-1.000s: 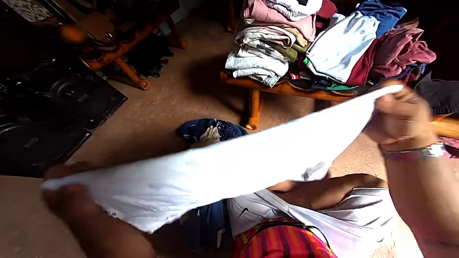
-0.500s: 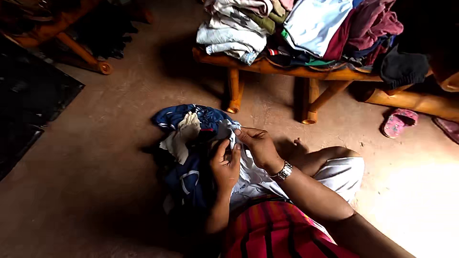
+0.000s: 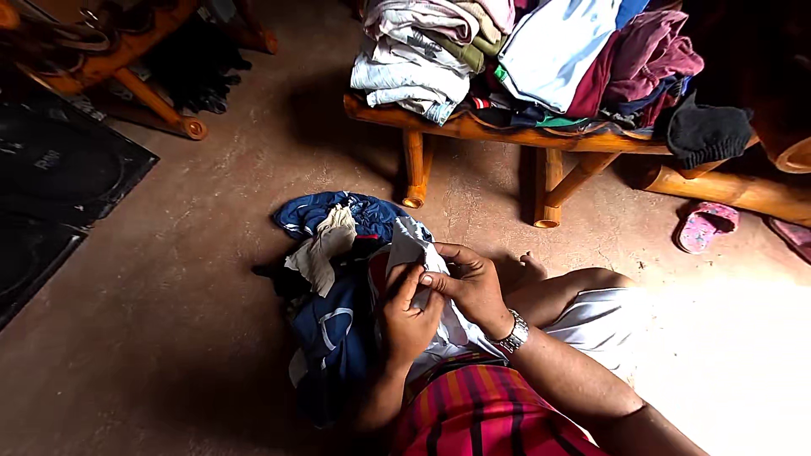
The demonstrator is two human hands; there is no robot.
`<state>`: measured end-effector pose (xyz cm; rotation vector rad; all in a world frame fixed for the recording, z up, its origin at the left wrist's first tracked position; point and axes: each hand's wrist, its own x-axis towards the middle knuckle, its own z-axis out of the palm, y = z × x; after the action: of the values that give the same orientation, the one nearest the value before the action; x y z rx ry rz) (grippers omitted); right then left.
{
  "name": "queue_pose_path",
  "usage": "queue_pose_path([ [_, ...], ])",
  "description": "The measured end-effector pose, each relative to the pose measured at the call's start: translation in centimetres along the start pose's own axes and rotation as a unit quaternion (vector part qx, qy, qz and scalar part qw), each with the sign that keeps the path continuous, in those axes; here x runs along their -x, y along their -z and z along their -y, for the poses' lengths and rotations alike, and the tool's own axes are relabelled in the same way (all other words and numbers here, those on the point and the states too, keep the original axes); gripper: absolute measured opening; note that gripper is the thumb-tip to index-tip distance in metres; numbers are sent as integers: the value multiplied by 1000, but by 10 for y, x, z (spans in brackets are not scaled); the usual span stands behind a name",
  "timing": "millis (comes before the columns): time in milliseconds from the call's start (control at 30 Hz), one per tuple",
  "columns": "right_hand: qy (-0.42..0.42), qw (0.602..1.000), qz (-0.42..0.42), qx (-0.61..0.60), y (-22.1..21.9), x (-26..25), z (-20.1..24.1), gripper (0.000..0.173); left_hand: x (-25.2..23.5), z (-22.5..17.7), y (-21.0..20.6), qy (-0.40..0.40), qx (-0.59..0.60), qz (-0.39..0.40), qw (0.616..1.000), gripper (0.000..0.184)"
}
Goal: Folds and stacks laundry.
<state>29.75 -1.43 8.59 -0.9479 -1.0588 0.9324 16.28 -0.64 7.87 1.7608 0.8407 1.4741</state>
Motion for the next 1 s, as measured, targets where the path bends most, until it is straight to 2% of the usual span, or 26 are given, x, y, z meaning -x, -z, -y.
queue_pose_path([
  [67,2,1000,0,0,7,1,1,29,-6,0,15,-15,9,64,998,35],
  [100,5,1000,23,0,12,1,4,20,-14,3,27,-41,1,70,997,29],
  [133,8,997,72,-7,20,1,10,15,-26,6,41,-74,-16,66,995,24],
  [167,10,989,145,-24,27,-1,20,12,-42,8,54,-113,-47,77,989,28],
  [200,19,973,225,-43,33,-4,32,12,-59,6,64,-149,-79,119,978,42],
  [267,54,935,344,-63,40,-11,58,13,-92,-2,69,-180,-110,290,933,72],
  [300,75,924,371,-60,42,-16,71,13,-104,-3,67,-180,-117,370,904,72],
  [333,94,919,380,-45,46,-22,85,12,-112,0,65,-171,-134,434,875,58],
  [367,112,923,369,-14,51,-28,96,10,-120,3,68,-153,-159,480,849,42],
  [400,138,928,343,38,57,-37,104,9,-128,6,76,-134,-185,500,835,36],
  [433,167,932,306,98,63,-48,109,9,-139,7,88,-115,-202,489,841,35],
  [467,191,933,268,146,70,-60,110,11,-151,3,102,-95,-212,449,863,35],
  [533,223,935,207,183,77,-83,107,13,-168,-20,128,-74,-247,320,912,35],
  [600,257,934,182,169,77,-98,110,12,-179,-46,153,-121,-290,222,923,38],
  [700,297,917,215,156,71,-95,123,12,-172,-64,197,-224,-313,176,906,28],
  [767,302,903,247,178,71,-77,118,13,-140,-71,213,-230,-310,190,902,15],
  [867,250,901,308,177,85,-33,73,19,-69,-61,206,-167,-277,229,918,7],
  [933,167,917,329,152,98,3,26,22,-13,-34,191,-76,-231,232,942,8],
  [1000,83,929,332,142,109,41,-26,20,47,4,183,33,-199,247,948,10],
])
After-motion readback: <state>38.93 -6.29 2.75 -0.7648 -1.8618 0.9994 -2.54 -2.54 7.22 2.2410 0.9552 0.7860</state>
